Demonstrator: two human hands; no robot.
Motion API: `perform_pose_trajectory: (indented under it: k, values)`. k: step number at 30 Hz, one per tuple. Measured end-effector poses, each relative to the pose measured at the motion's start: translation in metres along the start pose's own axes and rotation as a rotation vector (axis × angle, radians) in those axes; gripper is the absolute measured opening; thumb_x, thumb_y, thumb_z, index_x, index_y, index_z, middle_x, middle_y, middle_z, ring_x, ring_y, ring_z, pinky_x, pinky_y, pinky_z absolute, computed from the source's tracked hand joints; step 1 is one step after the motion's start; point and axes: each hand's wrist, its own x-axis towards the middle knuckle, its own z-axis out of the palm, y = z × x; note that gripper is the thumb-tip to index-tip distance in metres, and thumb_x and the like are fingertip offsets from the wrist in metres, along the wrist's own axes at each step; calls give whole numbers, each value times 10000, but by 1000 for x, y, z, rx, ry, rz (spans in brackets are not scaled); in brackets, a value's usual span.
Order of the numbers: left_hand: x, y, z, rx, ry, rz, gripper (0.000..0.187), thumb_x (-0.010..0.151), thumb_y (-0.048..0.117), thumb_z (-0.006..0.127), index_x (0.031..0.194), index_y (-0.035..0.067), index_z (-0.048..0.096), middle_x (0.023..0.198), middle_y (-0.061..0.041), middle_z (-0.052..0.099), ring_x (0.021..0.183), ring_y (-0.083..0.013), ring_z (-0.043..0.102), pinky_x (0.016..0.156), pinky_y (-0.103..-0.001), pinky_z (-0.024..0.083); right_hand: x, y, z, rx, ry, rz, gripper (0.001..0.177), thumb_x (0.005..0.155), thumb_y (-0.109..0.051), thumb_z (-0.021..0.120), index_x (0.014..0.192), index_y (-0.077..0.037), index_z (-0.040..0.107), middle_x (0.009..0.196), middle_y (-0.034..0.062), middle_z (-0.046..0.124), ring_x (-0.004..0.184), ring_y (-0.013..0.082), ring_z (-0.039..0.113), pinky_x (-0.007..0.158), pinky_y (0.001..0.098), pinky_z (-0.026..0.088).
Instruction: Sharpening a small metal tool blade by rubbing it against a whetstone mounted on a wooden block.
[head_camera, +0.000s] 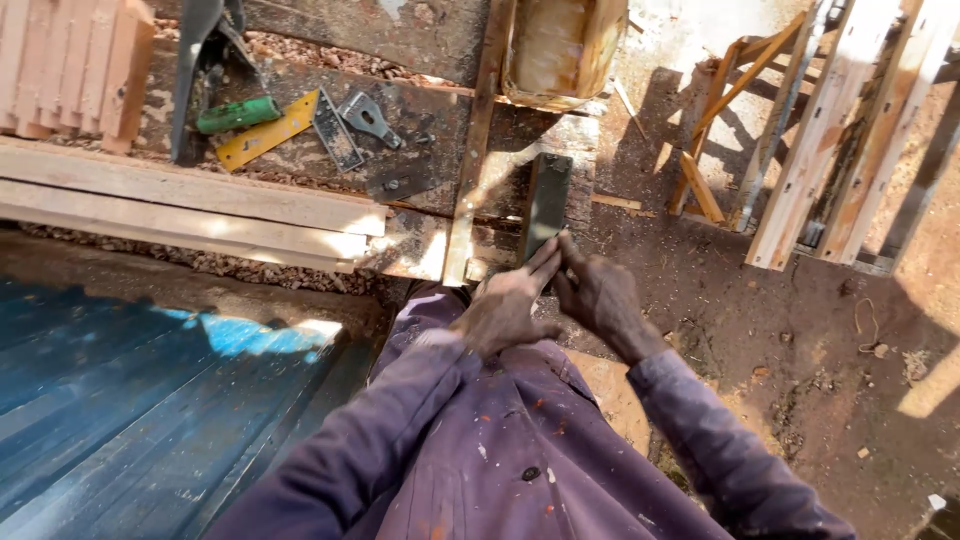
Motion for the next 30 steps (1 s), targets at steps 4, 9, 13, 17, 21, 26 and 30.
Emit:
perform_pose_trajectory:
  k: [4,9,13,17,21,26,30]
  values:
    - [57,-14,-1,-114,16,198,1160,676,704,694,1585,80,333,1669,-130,297,1364,-463,501,1114,-573,488,37,20,-21,-20,45,43,528,942,-356,561,1434,-171,612,712,268,676,774,495,715,688,642,535]
    - [-14,17,-13,-101,-74,-43,976,759,420,836,1568,115,382,1641,-110,363,1267,-452,588,1073,-579,507,-8,-15,-15,50,23,8,517,981,-267,543,1460,-78,586,678,215,697,635,378,727,674,467,619]
    - [5,2,8,-44,-71,-12,1024,743,461,830,1588,172,329,1682,7,282,1262,-444,589,1044,-595,539,-4,-3,-11,20,19,2,550,936,-320,579,1454,-135,579,708,266,675,713,485,720,638,617,556]
    - [56,-7,-9,-78,44,124,1030,741,435,850,1588,138,344,1664,-50,328,1345,-431,532,1124,-570,496,38,19,-23,-21,66,-32,573,944,-298,564,1463,-55,556,652,264,671,698,479,715,636,634,511]
    - [10,6,-7,-48,-34,68,1050,747,501,810,1582,75,337,1648,-132,340,1398,-397,490,1140,-557,465,11,6,-1,2,37,-31,567,971,-306,521,1496,-93,535,703,290,684,712,474,726,665,615,551]
    - [-5,-11,36,29,26,20,1031,689,512,795,1560,152,377,1671,37,316,1196,-431,631,1002,-572,564,-13,-7,-11,8,-43,1,534,963,-330,563,1453,-120,574,590,177,659,569,370,715,613,476,611]
    - [52,-20,13,-81,84,192,1102,700,685,710,1565,89,378,1678,-79,309,1355,-424,535,1103,-522,530,31,12,-24,44,48,-9,497,1032,-273,494,1445,-13,590,529,153,624,453,297,642,566,411,571]
